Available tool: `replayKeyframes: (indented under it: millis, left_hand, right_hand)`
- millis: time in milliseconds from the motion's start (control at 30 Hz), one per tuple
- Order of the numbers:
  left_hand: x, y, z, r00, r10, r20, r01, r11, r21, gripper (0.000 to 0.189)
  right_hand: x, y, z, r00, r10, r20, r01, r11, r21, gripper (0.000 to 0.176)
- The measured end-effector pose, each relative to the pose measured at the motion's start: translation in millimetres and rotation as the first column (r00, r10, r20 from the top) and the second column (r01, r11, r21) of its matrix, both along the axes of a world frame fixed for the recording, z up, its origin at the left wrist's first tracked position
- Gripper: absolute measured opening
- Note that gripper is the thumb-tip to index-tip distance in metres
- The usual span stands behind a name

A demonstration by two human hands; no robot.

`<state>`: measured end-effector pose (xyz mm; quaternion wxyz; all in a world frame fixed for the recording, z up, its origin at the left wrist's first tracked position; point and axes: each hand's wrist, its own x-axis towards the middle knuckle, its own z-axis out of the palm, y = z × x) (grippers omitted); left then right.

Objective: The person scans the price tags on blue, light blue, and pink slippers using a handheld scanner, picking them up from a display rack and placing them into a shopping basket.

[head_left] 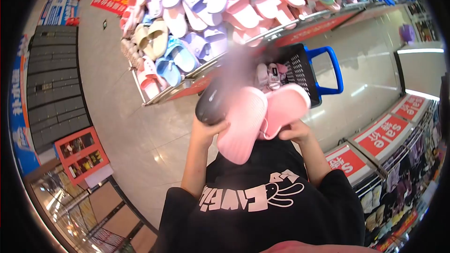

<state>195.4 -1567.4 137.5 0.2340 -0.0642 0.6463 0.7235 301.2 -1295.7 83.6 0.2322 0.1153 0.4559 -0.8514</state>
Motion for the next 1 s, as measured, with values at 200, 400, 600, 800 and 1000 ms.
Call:
replayKeyframes:
  millis: [200, 400, 600, 800, 1000]
  left_hand:
    - [13.6, -41.4, 60.2, 0.977, -0.114, -0.178, 0.109, 0.993, -0.036, 0.074]
    - [-14.9, -81.0, 52.5, 0.872, -0.36, -0.333, 0.351, 0.932, -0.089, 0.063]
    - [-94.0, -116.8, 86.5, 0.614, -0.519, -0.595, 0.564, 0.815, -0.129, 0.056]
    - [-172.9, -137.6, 105.1, 0.355, -0.609, -0.709, 0.685, 0.686, -0.246, 0.037]
    - [-201.8, -169.3, 139.7, 0.013, -0.653, -0.757, 0.625, 0.596, -0.504, 0.03]
  right_hand:
    - [2.6, 10.5, -60.1, 0.983, -0.184, -0.019, 0.142, 0.814, -0.564, 0.114]
    - [-17.8, -8.7, -42.7, 0.923, -0.377, -0.077, 0.237, 0.715, -0.658, 0.118]
    - [-93.9, -56.0, -34.2, 0.93, -0.353, 0.097, 0.366, 0.896, -0.252, 0.068]
    - [-192.8, -121.6, 42.5, 0.986, 0.163, -0.032, -0.152, 0.961, 0.23, 0.039]
    - [-234.5, -217.1, 55.9, 0.688, 0.721, 0.087, -0.708, 0.639, 0.301, 0.032]
